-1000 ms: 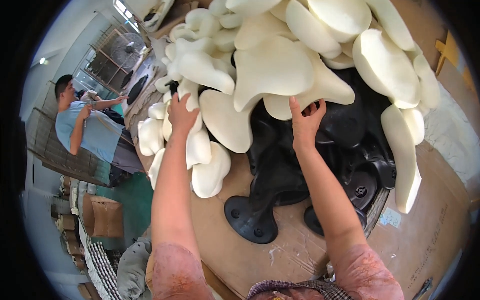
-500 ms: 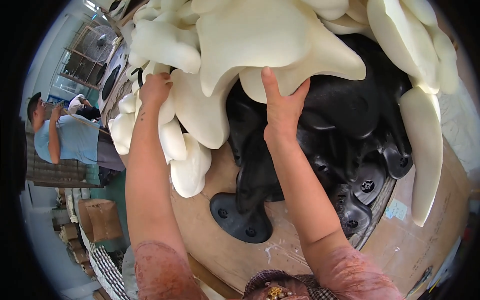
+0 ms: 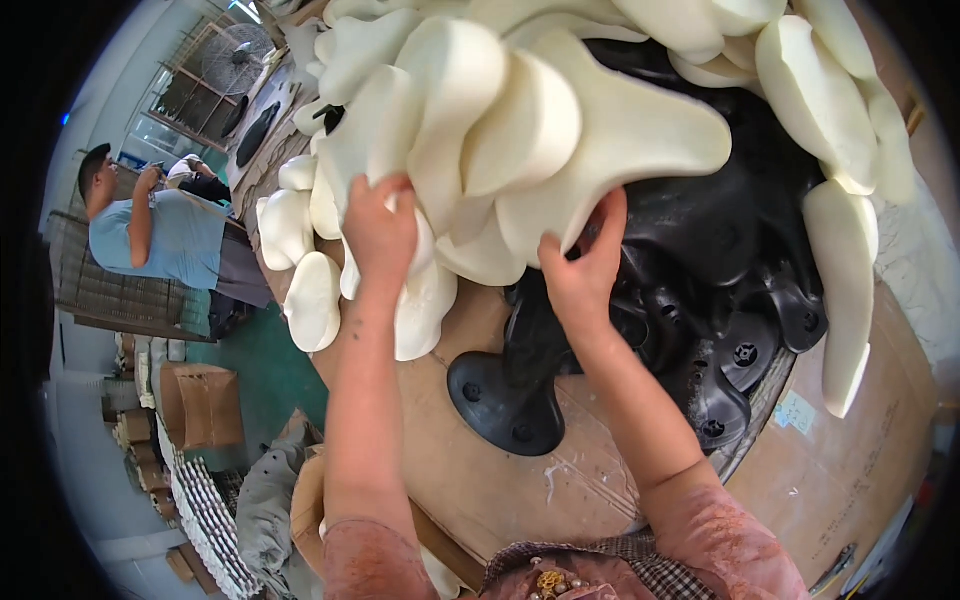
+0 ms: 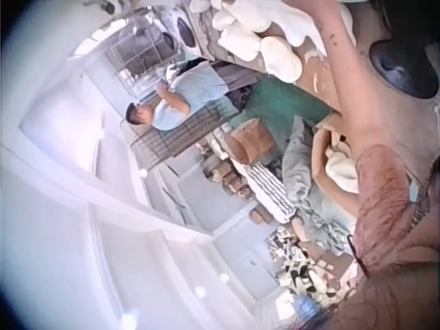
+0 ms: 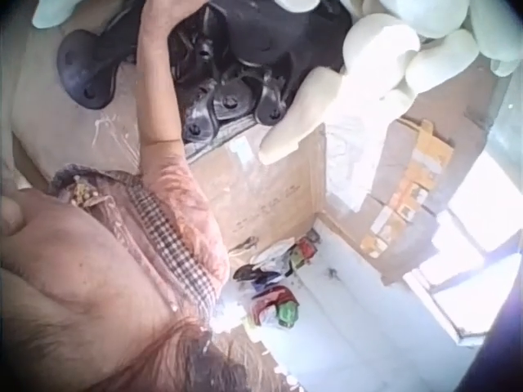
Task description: Sort and pack white foam pieces into a cardboard box.
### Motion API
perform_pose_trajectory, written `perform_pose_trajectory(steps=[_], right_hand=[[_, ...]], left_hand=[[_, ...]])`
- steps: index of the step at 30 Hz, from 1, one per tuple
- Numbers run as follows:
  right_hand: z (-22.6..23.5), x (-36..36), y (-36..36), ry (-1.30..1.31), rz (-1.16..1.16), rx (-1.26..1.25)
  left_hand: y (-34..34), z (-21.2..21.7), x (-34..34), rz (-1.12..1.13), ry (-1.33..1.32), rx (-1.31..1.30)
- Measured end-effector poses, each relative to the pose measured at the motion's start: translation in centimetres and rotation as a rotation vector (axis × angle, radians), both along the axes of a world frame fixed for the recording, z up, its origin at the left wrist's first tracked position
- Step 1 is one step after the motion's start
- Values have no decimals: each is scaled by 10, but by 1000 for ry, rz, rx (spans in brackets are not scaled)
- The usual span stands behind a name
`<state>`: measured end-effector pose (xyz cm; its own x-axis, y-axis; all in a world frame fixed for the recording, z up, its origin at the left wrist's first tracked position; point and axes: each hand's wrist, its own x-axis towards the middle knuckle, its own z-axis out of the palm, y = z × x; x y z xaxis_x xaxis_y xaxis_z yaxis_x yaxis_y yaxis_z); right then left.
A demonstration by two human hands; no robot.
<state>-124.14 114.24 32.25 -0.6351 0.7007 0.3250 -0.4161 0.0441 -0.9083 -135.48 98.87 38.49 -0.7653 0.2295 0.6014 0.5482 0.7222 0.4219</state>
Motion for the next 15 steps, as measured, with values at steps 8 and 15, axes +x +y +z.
perform_pose_trajectory(steps=[8, 15], right_hand=[[32, 114, -64, -77, 217, 178], [48, 221, -183, -73, 804, 83]], left_hand=[[-75, 5, 162, 262, -102, 268], [-246, 29, 371, 675, -9, 188]])
